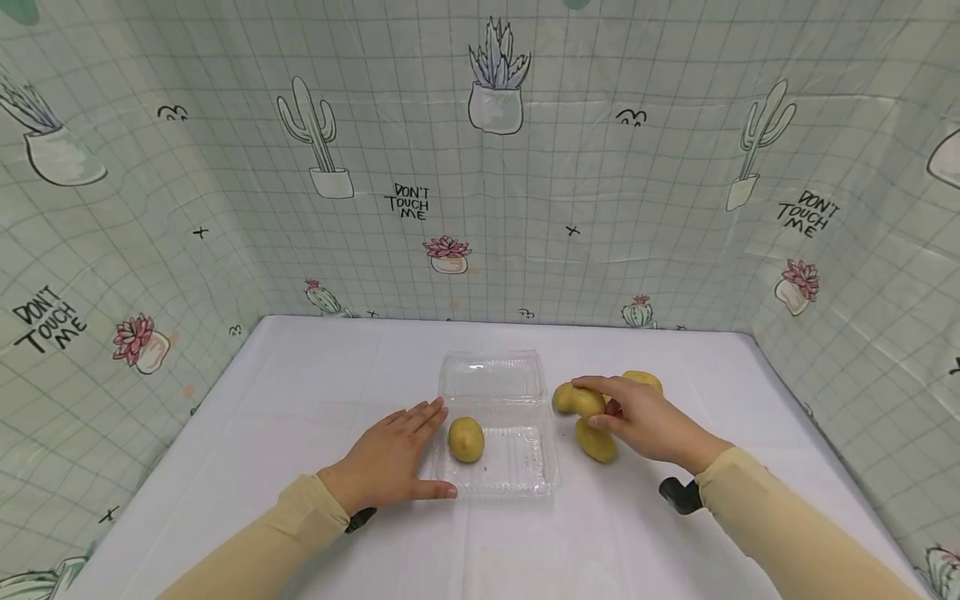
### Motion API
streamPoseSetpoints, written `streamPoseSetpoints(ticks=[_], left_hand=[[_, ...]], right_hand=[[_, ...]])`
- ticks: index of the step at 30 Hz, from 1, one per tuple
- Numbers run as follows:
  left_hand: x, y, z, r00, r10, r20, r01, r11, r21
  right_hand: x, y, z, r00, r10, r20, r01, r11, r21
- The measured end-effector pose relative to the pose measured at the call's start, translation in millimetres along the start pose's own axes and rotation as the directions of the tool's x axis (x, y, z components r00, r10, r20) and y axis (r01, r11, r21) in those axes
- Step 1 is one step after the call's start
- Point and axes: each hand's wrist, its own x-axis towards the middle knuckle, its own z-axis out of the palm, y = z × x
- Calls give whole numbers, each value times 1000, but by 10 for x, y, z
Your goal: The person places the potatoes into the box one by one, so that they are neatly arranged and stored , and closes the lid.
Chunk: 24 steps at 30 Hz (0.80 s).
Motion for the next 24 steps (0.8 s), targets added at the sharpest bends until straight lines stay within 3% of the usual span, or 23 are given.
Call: streamPoseSetpoints(ticks=[13, 18, 24], left_hand=[[1, 3, 5, 1000, -1, -3, 1, 1000, -7], [11, 1, 8, 1000, -7, 6, 7, 1000, -13], [4, -4, 5, 1000, 2, -11, -2, 1000, -19]], right_hand=[[281, -259, 264, 999, -12, 30, 12, 1000, 0], [355, -325, 387, 997, 6, 82, -8, 1000, 28], [423, -398, 522, 993, -26, 116, 23, 999, 28]])
